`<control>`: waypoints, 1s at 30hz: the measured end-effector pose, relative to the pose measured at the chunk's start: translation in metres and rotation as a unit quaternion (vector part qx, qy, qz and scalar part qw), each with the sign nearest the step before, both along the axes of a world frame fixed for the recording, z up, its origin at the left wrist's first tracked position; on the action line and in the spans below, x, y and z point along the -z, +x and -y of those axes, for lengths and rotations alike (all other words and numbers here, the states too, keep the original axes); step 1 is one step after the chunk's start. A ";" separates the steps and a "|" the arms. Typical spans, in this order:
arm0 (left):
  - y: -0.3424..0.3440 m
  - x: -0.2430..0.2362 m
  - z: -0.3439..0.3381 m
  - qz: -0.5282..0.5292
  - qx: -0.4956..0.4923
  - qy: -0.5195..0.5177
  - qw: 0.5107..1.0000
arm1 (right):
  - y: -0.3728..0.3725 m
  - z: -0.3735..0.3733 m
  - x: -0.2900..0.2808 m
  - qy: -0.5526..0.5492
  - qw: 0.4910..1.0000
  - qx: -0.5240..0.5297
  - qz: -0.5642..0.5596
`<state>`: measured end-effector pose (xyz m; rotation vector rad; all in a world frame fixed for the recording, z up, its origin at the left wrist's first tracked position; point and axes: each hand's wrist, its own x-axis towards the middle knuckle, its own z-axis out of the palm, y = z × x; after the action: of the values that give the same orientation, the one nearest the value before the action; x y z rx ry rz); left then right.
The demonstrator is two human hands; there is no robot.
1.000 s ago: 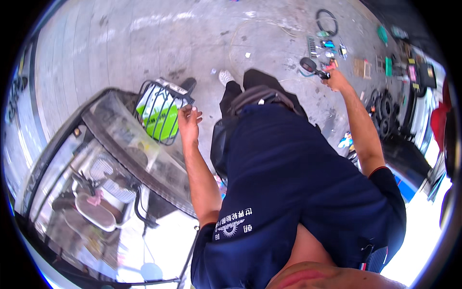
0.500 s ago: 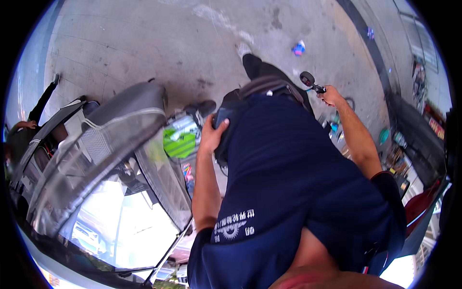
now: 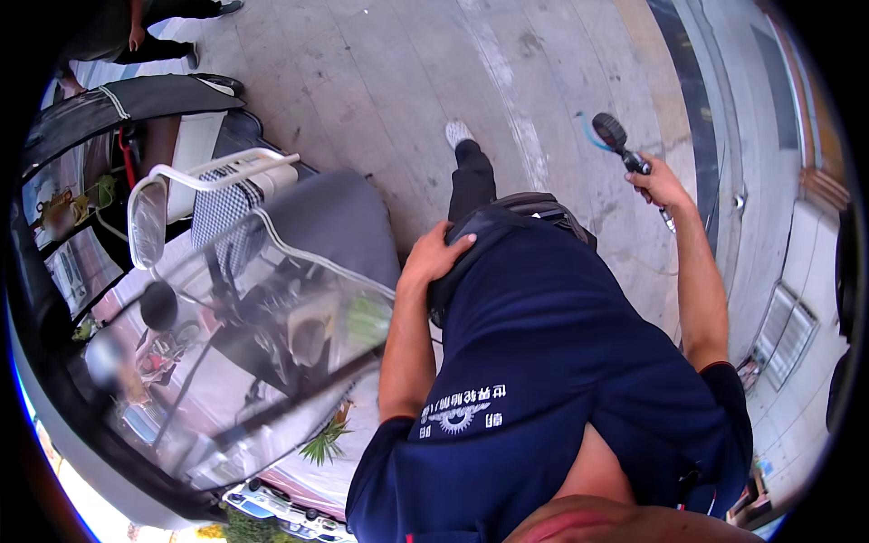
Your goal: The person inflates a scooter tire using a hand-held air pump, then selects tools from a chest to work on a cylindrical metal component.
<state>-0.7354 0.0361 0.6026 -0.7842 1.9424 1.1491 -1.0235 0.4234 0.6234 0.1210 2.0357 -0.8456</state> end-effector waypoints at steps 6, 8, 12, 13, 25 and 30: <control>-0.068 -0.024 0.147 0.004 -0.100 0.021 0.995 | -0.118 0.203 -0.025 0.011 0.991 -0.131 0.015; -0.088 -0.010 0.191 -0.012 -0.133 0.015 0.991 | -0.159 0.274 -0.033 -0.013 0.985 -0.173 0.022; -0.169 0.032 0.299 -0.088 -0.291 -0.005 0.953 | -0.248 0.436 -0.061 -0.105 0.931 -0.333 -0.108; -0.201 0.031 0.341 -0.092 -0.369 0.040 0.924 | -0.268 0.492 -0.081 -0.109 0.909 -0.378 -0.136; -0.424 0.094 0.733 -0.296 -0.858 0.284 0.311 | -0.442 1.030 -0.169 -0.189 0.558 -0.774 -0.232; -0.473 0.145 0.901 -0.238 -0.893 0.183 0.335 | -0.478 1.236 -0.146 -0.145 0.448 -0.814 -0.339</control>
<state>-1.2085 -0.8645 0.4571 -2.6148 -0.0585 2.9825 -1.5012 -0.8126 0.7689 -2.3096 1.4244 0.2154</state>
